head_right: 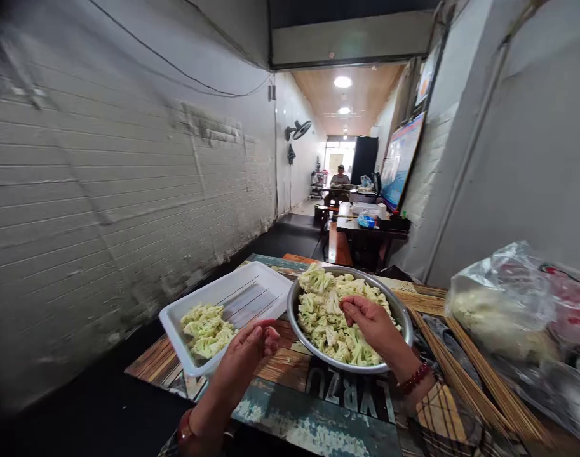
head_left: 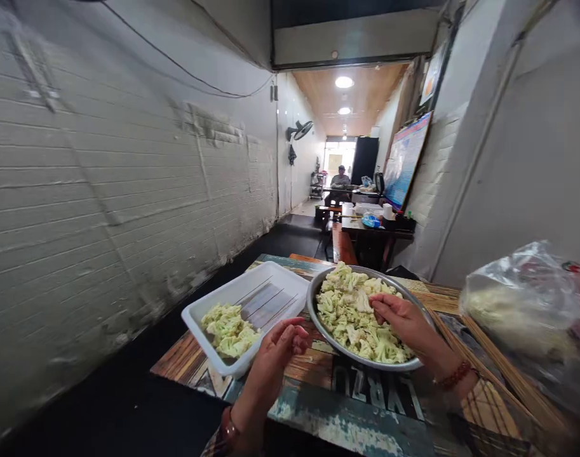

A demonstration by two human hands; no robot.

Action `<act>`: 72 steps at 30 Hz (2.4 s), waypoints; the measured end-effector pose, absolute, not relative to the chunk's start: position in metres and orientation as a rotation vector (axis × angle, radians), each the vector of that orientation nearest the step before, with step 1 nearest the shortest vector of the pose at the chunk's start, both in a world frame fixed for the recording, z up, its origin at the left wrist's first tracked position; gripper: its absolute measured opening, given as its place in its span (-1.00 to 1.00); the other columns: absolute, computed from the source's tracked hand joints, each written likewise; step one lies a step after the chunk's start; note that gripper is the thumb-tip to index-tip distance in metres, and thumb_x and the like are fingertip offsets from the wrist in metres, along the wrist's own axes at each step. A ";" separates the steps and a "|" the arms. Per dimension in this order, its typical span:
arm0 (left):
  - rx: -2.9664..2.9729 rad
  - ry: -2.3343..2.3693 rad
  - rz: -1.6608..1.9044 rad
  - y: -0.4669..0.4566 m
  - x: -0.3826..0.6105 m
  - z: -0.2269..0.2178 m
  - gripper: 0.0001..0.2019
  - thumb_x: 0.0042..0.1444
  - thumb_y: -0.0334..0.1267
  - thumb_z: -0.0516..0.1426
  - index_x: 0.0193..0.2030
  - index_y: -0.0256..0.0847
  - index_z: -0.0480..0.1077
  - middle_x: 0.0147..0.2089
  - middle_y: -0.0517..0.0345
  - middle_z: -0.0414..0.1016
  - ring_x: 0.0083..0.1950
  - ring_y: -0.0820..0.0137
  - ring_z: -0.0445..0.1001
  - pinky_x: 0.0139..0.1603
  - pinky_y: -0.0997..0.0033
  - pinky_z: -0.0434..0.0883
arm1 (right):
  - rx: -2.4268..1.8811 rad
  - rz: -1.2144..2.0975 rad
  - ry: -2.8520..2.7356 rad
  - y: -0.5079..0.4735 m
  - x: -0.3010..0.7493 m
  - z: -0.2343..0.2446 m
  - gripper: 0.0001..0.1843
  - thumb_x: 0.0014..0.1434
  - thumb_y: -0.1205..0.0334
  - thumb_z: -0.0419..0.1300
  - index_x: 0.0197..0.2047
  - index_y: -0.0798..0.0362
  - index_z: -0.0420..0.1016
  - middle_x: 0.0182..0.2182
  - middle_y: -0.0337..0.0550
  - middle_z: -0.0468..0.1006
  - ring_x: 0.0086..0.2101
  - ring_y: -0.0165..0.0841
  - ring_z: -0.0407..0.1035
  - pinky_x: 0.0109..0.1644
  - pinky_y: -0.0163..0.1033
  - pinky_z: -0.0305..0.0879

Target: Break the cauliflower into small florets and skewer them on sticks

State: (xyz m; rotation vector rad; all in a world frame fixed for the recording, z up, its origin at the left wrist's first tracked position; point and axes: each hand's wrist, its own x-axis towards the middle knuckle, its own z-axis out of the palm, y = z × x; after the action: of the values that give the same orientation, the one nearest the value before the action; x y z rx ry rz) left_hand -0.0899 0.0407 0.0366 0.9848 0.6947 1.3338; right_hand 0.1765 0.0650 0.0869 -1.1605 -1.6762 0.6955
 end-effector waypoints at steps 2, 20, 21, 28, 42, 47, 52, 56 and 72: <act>1.067 0.774 1.333 0.029 -0.106 0.030 -0.68 0.09 -0.10 0.17 -0.11 -0.29 0.44 -0.32 0.09 0.46 -0.37 0.49 0.39 -0.30 0.47 0.34 | -1.152 0.700 -1.794 0.070 0.164 0.098 -0.65 0.18 -0.06 0.07 -0.40 0.04 0.44 -0.59 -0.29 0.36 -0.46 -0.37 0.30 -0.30 -0.28 0.22; 1.288 1.891 1.945 0.021 -0.224 -0.006 -0.75 0.15 -0.24 0.07 -0.04 -0.19 0.40 -0.10 0.04 0.44 -0.08 0.30 0.41 -0.02 0.28 0.35 | -0.933 0.095 -2.782 0.177 0.022 0.103 -0.68 0.29 0.15 -0.07 -0.26 -0.02 0.50 -0.28 -0.09 0.55 -0.20 -0.18 0.34 -0.11 -0.12 0.20; 1.288 1.909 1.938 0.025 -0.223 -0.007 -0.74 0.16 -0.25 0.07 -0.03 -0.18 0.39 -0.09 0.04 0.43 -0.06 0.30 0.41 0.01 0.26 0.33 | -0.918 0.137 -2.793 0.181 0.015 0.100 -0.69 0.28 0.16 -0.05 -0.27 -0.02 0.51 -0.29 -0.08 0.55 -0.21 -0.17 0.34 -0.12 -0.12 0.19; 1.109 1.747 1.989 0.040 -0.219 -0.015 -0.67 0.20 -0.22 0.03 0.11 -0.14 0.28 0.01 0.00 0.37 0.05 0.26 0.35 0.14 0.22 0.26 | -0.692 0.528 -2.895 0.196 -0.018 0.078 -0.72 0.24 0.20 0.00 -0.35 -0.07 0.53 -0.42 -0.18 0.54 -0.32 -0.29 0.36 -0.17 -0.22 0.20; 1.597 1.899 1.752 0.033 -0.220 -0.001 -0.77 0.15 -0.26 0.07 -0.06 -0.12 0.43 0.02 0.02 0.45 0.15 0.18 0.29 0.24 0.07 0.14 | -0.490 0.787 -2.964 0.200 -0.037 0.058 -0.71 0.24 0.22 0.01 -0.30 -0.05 0.58 -0.37 -0.18 0.58 -0.31 -0.29 0.39 -0.20 -0.24 0.21; 1.766 1.892 1.602 0.031 -0.222 0.001 -0.74 0.16 -0.30 0.05 -0.05 -0.07 0.45 0.04 0.04 0.46 0.23 0.14 0.22 0.26 -0.02 0.10 | -0.488 0.877 -2.881 0.202 -0.041 0.051 -0.77 0.15 0.26 0.10 -0.40 -0.06 0.60 -0.46 -0.23 0.56 -0.39 -0.34 0.37 -0.27 -0.28 0.19; 1.958 1.861 1.253 0.030 -0.225 0.003 -0.72 0.16 -0.30 0.04 -0.05 -0.01 0.47 0.06 0.08 0.47 0.31 0.09 0.11 0.32 -0.15 -0.13 | -0.505 0.831 -2.873 0.199 -0.046 0.038 -0.77 0.11 0.30 0.13 -0.48 -0.04 0.58 -0.56 -0.24 0.52 -0.49 -0.38 0.33 -0.34 -0.31 0.18; 2.007 1.889 1.087 0.026 -0.228 0.007 -0.72 0.16 -0.26 0.05 -0.03 -0.01 0.46 0.11 0.08 0.44 0.32 0.08 0.10 0.32 -0.18 -0.15 | -0.522 0.752 -2.815 0.195 -0.044 0.050 -0.77 0.17 0.27 0.10 -0.25 -0.04 0.60 -0.35 -0.15 0.56 -0.29 -0.30 0.39 -0.16 -0.23 0.24; 2.633 1.858 0.956 0.049 -0.256 -0.012 -0.70 0.13 -0.10 0.06 -0.01 0.09 0.45 0.04 0.17 0.51 0.16 0.12 0.34 0.18 -0.06 0.22 | -0.456 0.429 -2.966 0.167 -0.060 0.055 -0.73 0.15 0.28 0.18 -0.05 -0.03 0.52 -0.31 -0.22 0.49 -0.30 -0.40 0.39 -0.22 -0.36 0.27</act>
State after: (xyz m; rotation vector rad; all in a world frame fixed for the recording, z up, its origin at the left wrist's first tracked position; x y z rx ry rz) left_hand -0.2561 0.0486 -0.0117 2.6331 1.8579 0.9563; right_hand -0.0595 0.1667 0.0554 -0.4556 -2.9655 0.4286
